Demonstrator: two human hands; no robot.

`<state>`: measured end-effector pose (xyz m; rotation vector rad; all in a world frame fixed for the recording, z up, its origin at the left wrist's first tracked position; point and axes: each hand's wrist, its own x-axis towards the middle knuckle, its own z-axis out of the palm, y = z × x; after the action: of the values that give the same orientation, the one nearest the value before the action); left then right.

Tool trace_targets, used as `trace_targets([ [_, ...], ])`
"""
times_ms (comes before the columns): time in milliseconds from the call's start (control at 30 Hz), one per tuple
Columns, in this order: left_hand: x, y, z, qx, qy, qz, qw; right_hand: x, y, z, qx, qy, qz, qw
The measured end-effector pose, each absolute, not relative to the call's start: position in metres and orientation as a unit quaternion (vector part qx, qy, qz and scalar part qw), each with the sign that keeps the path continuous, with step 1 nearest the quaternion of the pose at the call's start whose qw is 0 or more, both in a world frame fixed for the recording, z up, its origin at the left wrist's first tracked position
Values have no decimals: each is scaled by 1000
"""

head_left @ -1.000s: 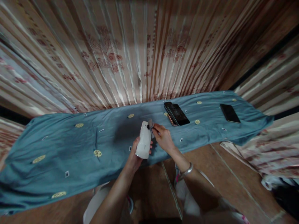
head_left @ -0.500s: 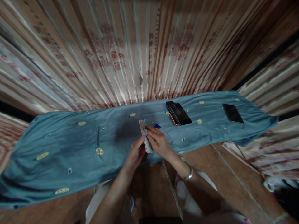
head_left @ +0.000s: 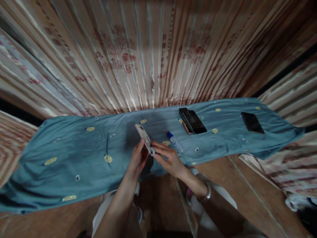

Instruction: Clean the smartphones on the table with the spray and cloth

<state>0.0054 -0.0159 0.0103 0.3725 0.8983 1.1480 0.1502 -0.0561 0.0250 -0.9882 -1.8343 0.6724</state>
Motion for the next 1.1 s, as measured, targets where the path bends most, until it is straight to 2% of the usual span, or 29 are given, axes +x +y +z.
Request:
trace_targets([
  [333,-1,-12,14,163,383,550,724,151,-53,5,-451,-745,234,432],
  [833,12,-14,6,165,407,565,699,143,-56,8,-447,-778,73,435],
  [967,17,-17,7,185,408,574,685,145,-55,9,-465,-774,76,423],
  [1100,19,-18,6,220,384,590,675,150,-53,14,-488,-737,151,442],
])
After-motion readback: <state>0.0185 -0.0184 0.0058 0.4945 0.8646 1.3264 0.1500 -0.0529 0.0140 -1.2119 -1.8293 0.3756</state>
